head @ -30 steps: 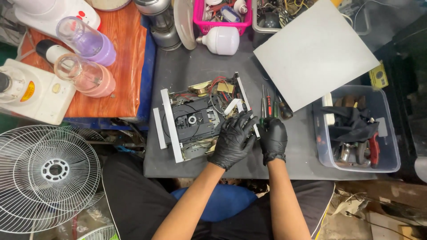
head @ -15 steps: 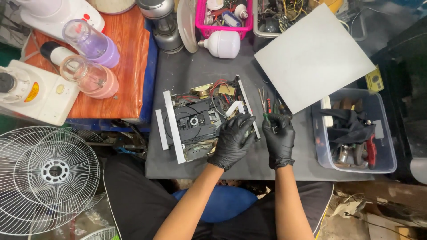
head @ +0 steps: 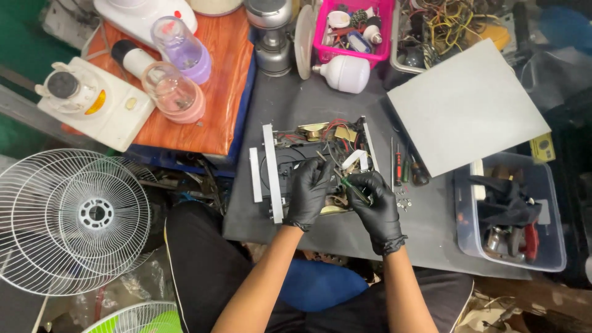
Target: The person is securing components of an optical drive by manually placing small screws into the assembly.
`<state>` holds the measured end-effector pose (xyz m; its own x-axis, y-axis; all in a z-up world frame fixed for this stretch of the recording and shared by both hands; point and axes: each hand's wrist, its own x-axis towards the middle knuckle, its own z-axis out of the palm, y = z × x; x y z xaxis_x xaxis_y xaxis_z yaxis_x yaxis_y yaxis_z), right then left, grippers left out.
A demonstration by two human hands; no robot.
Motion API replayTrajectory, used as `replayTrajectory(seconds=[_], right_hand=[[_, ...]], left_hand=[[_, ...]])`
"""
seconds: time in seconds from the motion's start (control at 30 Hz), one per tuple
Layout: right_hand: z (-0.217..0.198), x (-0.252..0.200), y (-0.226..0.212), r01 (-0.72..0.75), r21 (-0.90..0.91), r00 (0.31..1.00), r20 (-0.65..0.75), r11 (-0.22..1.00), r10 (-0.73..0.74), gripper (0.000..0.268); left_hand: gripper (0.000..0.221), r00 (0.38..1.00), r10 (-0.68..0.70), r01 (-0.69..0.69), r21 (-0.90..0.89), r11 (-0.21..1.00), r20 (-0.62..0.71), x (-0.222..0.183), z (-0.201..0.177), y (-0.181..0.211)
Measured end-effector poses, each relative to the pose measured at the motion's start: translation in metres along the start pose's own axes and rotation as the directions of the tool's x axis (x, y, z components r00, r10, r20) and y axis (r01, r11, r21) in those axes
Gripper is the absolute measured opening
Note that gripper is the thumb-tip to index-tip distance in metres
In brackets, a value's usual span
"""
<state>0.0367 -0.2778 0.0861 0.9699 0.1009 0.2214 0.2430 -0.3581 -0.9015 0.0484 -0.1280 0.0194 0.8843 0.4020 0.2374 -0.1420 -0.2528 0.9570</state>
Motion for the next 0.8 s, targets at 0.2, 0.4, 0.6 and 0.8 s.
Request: replayTrajectory(seconds=[0.2,0.4,0.6,0.8], right_hand=[[0.030,-0.002,-0.028,-0.397,0.337,0.918,0.163,0.854,0.362,0.020],[0.051,0.001,0.016,-0.374,0.608,0.925,0.193,0.701,0.326,0.029],[0.072,0.009,0.014,-0.322,0.797,0.935,0.182,0.511,0.305,0.030],[0.082,0.020,-0.014,-0.229,0.680,0.962,0.047,0.697,0.270,0.024]], left_hand=[[0.014,0.974,-0.176,0.180,0.013,0.984,-0.142,0.006,-0.040,0.028],[0.016,0.892,-0.451,0.333,-0.619,0.711,-0.038,0.003,-0.056,0.007],[0.020,0.924,-0.355,0.227,-0.545,0.807,-0.141,0.014,-0.067,-0.046],[0.016,0.972,-0.130,0.048,-0.373,0.927,-0.196,0.012,-0.088,-0.019]])
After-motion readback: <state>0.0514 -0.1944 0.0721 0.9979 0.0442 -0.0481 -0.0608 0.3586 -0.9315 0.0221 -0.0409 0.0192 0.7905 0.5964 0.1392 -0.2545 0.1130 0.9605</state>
